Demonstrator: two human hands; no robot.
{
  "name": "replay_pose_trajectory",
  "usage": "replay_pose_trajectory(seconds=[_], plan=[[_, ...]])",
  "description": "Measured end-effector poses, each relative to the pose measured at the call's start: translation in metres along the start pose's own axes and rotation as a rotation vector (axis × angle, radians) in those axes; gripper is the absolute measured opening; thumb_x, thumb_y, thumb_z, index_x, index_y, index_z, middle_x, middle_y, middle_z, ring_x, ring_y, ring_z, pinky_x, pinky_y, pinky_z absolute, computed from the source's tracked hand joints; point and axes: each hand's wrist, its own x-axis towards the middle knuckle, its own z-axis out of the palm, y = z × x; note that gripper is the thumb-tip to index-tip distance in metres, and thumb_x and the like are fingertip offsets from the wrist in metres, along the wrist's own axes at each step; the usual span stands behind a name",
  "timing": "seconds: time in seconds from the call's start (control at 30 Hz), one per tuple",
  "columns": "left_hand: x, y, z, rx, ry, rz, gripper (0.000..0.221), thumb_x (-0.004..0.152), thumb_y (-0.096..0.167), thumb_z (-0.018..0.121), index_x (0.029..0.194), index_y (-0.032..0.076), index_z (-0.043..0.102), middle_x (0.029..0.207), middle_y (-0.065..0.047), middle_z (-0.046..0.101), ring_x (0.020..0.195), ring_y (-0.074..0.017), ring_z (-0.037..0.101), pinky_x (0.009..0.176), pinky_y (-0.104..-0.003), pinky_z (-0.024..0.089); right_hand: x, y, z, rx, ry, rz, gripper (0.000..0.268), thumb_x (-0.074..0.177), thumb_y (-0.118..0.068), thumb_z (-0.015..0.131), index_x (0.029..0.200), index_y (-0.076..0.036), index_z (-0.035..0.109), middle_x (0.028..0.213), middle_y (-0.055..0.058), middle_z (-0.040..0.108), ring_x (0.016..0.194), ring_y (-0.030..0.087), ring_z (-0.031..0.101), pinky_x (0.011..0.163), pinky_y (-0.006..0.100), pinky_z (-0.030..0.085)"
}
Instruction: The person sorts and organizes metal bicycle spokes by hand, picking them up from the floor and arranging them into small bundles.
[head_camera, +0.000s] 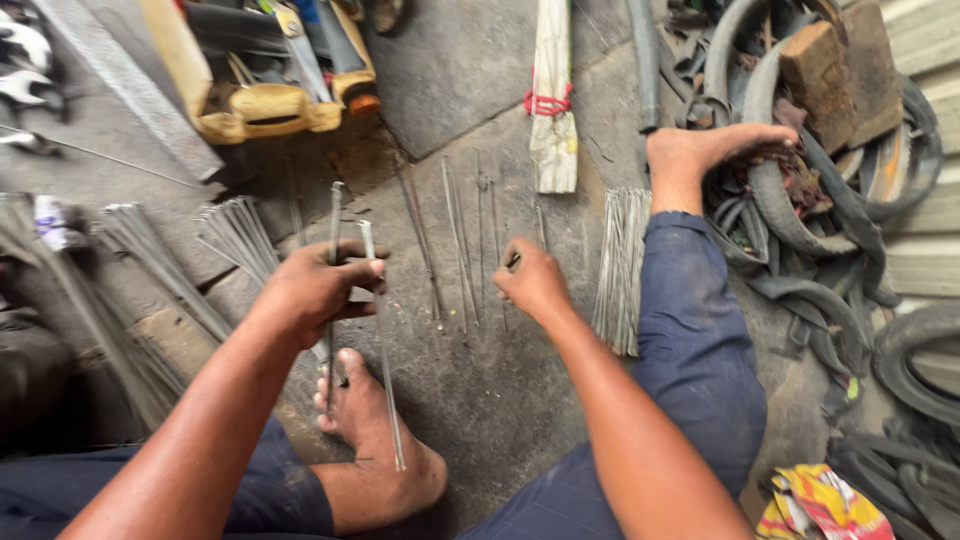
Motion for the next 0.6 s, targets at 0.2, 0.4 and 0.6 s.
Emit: replay_pose_trajectory(seconds=[0.2, 0.4, 0.6], plan=[[-0.004, 0.000, 0.004, -0.022, -0.117, 0.012, 0.024, 0.090, 0.014, 0.072, 0.114, 0.008, 0.075, 0.091, 0.000, 0.071, 0.082, -0.0135, 0.068, 0.068, -0.035, 0.061, -0.032, -0.041, -0.035, -0.227, 0.250, -0.730, 0.013, 0.090, -0.006, 0.073, 0.101, -0.008, 0.066, 0.117, 0.011, 0.069, 0.078, 0.022, 0.069, 0.065, 0.032, 0.062], [-0.019, -0.006, 0.027, -0.062, -0.231, -0.012, 0.025, 0.089, 0.015, 0.073, 0.113, 0.009, 0.075, 0.088, -0.003, 0.071, 0.080, -0.0127, 0.068, 0.067, -0.033, 0.061, -0.076, -0.105, -0.042, -0.117, 0.254, -1.064, 0.018, 0.086, -0.004, 0.077, 0.099, -0.008, 0.065, 0.137, 0.014, 0.063, 0.101, 0.027, 0.073, 0.083, 0.031, 0.064], [-0.027, -0.003, 0.029, -0.116, -0.250, 0.035, 0.022, 0.090, 0.016, 0.073, 0.110, 0.008, 0.072, 0.087, -0.003, 0.071, 0.080, -0.0126, 0.069, 0.068, -0.034, 0.063, -0.093, -0.123, -0.038, 0.010, 0.195, -1.054, 0.023, 0.084, 0.000, 0.079, 0.103, -0.007, 0.068, 0.142, 0.016, 0.059, 0.121, 0.030, 0.071, 0.091, 0.032, 0.064]])
